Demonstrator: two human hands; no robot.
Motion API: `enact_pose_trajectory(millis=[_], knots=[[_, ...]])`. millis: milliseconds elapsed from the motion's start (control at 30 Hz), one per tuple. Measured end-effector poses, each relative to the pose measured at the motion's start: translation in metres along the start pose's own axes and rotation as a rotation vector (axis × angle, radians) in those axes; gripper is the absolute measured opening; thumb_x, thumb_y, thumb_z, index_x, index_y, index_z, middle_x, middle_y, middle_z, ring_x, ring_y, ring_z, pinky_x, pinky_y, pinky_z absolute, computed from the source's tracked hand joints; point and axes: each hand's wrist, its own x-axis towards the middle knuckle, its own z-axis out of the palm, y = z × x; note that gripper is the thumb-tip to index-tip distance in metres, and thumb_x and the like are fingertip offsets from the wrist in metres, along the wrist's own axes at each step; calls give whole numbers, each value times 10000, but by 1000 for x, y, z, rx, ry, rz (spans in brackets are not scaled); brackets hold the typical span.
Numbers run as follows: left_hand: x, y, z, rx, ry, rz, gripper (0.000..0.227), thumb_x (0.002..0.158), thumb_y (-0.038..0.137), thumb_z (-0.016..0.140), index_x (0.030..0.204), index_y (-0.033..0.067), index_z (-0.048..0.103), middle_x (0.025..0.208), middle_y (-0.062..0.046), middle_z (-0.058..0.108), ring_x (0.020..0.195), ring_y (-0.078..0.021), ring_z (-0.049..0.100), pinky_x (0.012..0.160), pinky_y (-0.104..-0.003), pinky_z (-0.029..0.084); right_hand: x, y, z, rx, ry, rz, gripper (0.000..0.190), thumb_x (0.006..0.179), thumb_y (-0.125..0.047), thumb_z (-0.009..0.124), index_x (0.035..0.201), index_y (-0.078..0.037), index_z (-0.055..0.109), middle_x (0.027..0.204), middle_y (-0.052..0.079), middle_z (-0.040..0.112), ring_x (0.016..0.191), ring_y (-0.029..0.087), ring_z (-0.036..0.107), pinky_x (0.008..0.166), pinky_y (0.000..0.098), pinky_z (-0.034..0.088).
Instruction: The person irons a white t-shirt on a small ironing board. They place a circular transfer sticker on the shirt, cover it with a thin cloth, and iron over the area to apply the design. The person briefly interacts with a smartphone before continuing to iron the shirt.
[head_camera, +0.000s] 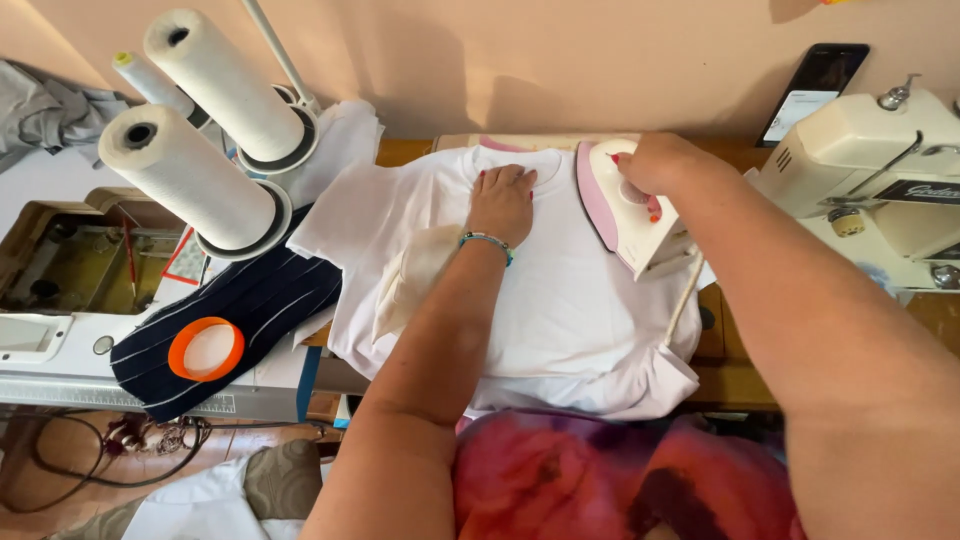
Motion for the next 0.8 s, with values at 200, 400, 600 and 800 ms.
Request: enact_pose_trajectory(millis=[200, 400, 600, 800], knots=[[5, -4, 13, 16, 13, -17, 451, 1057, 263, 415, 1488, 284, 545, 1489, 9, 492, 1445, -232, 363, 1233, -460, 243, 0, 16, 8, 5, 48, -22, 667, 1016, -522, 505, 1211, 75, 727, 1167, 269, 752, 1196, 401, 672, 968, 529, 536], [8, -13, 21, -3, 26, 13, 450, 1053, 268, 420, 1483, 290, 552, 1488, 21, 487, 1445, -238, 354, 1233, -473, 239, -34, 29, -2, -19, -20, -124, 650, 981, -496, 533, 1320, 44, 658, 1238, 280, 718, 1225, 424, 653, 980, 523, 543], [19, -27, 32, -31, 35, 53, 439, 1058, 293, 417, 1471, 335, 559, 1485, 45, 507, 1442, -231, 371, 1233, -470, 255, -41, 41, -12, -26, -58, -190, 607, 988, -440, 564, 1390, 11, 616, 1241, 301, 709, 1227, 434, 650, 987, 528, 546], [19, -48, 19, -198, 85, 102, 406, 1043, 214, 454, 1368, 342, 661, 1379, 111, 636, 1342, -207, 525, 1199, -450, 340, -43, 18, -15, -86, -57, -230, 621, 916, -673, 541, 1188, -146, 726, 975, 182, 785, 1036, 364, 742, 892, 456, 581]])
